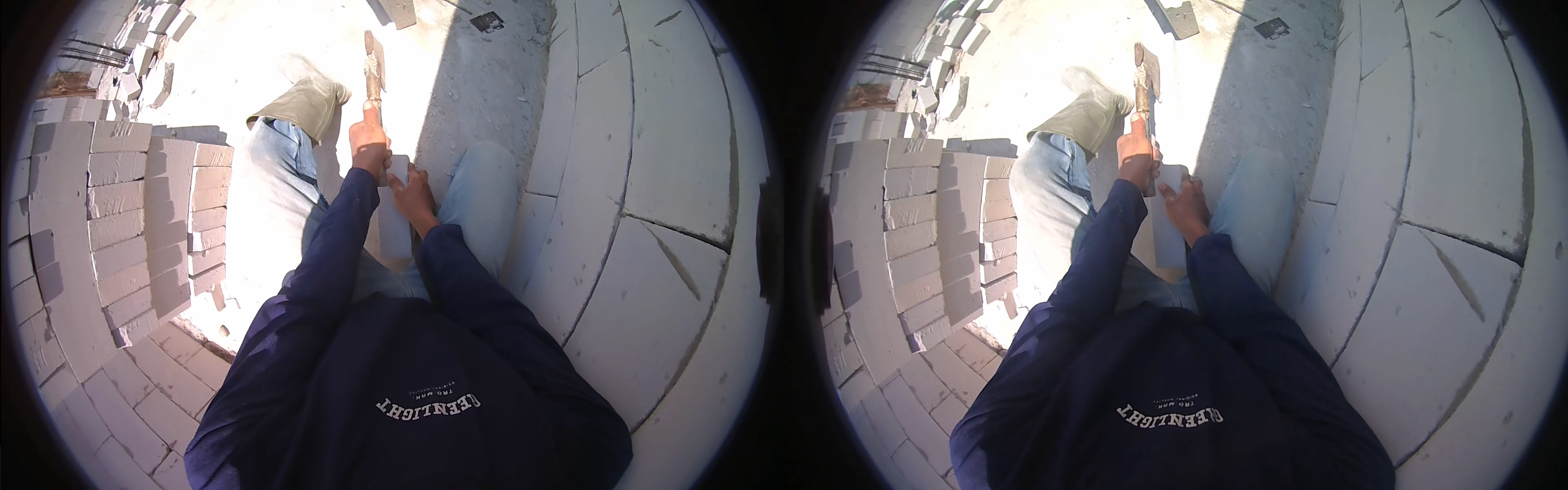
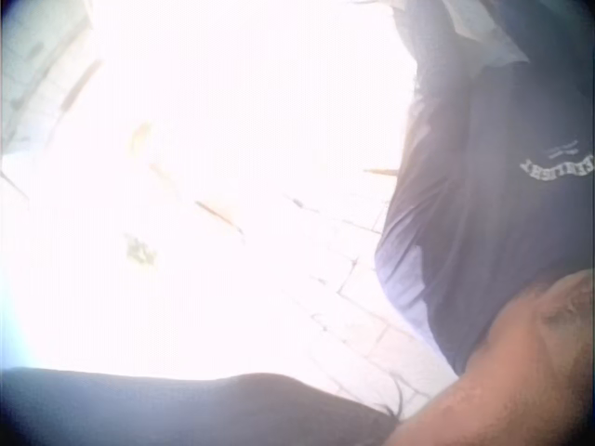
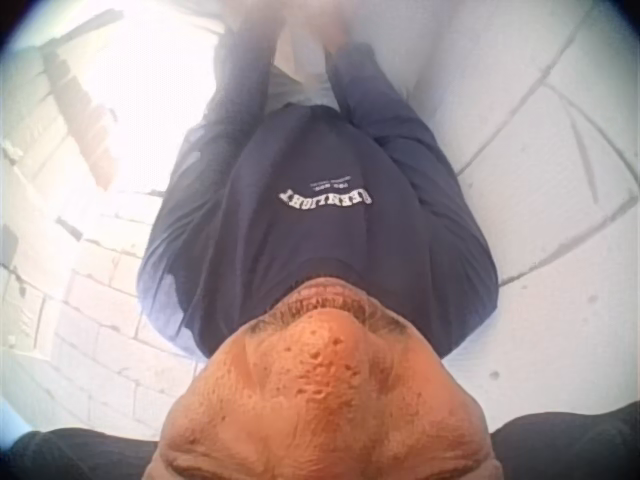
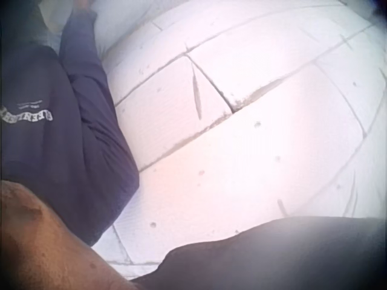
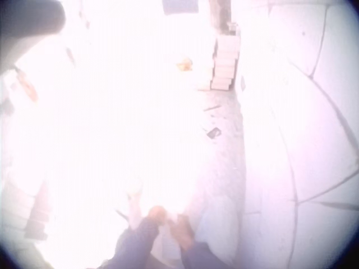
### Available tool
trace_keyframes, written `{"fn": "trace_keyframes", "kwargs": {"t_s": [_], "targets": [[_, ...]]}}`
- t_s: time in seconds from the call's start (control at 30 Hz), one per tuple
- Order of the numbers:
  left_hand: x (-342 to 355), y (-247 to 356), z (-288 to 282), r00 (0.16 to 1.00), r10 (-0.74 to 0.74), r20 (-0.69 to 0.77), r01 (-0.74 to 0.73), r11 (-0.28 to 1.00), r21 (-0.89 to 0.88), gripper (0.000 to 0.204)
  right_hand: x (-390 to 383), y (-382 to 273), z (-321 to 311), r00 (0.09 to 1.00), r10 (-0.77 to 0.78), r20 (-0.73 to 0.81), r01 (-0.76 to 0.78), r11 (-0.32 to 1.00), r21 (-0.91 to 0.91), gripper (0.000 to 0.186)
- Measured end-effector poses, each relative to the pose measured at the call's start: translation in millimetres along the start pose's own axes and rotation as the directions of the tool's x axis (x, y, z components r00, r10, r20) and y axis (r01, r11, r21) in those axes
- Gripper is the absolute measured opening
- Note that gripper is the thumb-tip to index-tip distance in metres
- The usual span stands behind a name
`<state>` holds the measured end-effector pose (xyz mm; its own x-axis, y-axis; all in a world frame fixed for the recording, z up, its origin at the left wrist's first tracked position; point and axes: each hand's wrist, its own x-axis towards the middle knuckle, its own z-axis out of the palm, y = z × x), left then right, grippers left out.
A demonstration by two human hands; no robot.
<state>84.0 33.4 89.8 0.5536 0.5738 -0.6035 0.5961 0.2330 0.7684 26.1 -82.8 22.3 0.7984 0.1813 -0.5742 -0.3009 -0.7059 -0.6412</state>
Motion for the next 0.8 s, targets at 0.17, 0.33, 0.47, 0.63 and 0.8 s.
{"fn": "trace_keyframes", "kwargs": {"t_s": [0.17,0.33,0.47,0.63,0.8], "targets": [[-20,-6,-2,0.962,0.268,0.044,-0.267,0.963,-0.024,0.074,3,7,-5,1.000,0.014,0.017,-0.015,1.000,0.012,0.069],[4,-8,4,1.000,-0.003,-0.010,0.004,0.997,0.081,0.073,6,9,9,0.999,-0.032,0.008,0.032,0.999,0.001,0.072],[-4,15,1,1.000,0.003,0.012,-0.003,0.999,-0.042,0.075,6,15,9,1.000,-0.026,-0.005,0.027,0.999,0.027,0.072],[-6,8,-4,0.968,0.240,-0.071,-0.245,0.967,-0.067,0.076,9,11,5,1.000,-0.024,-0.013,0.024,1.000,0.017,0.063],[24,-8,-14,0.999,0.032,0.023,-0.034,0.997,0.073,0.076,4,9,12,0.997,-0.045,-0.067,0.048,0.998,0.031,0.059]]}}
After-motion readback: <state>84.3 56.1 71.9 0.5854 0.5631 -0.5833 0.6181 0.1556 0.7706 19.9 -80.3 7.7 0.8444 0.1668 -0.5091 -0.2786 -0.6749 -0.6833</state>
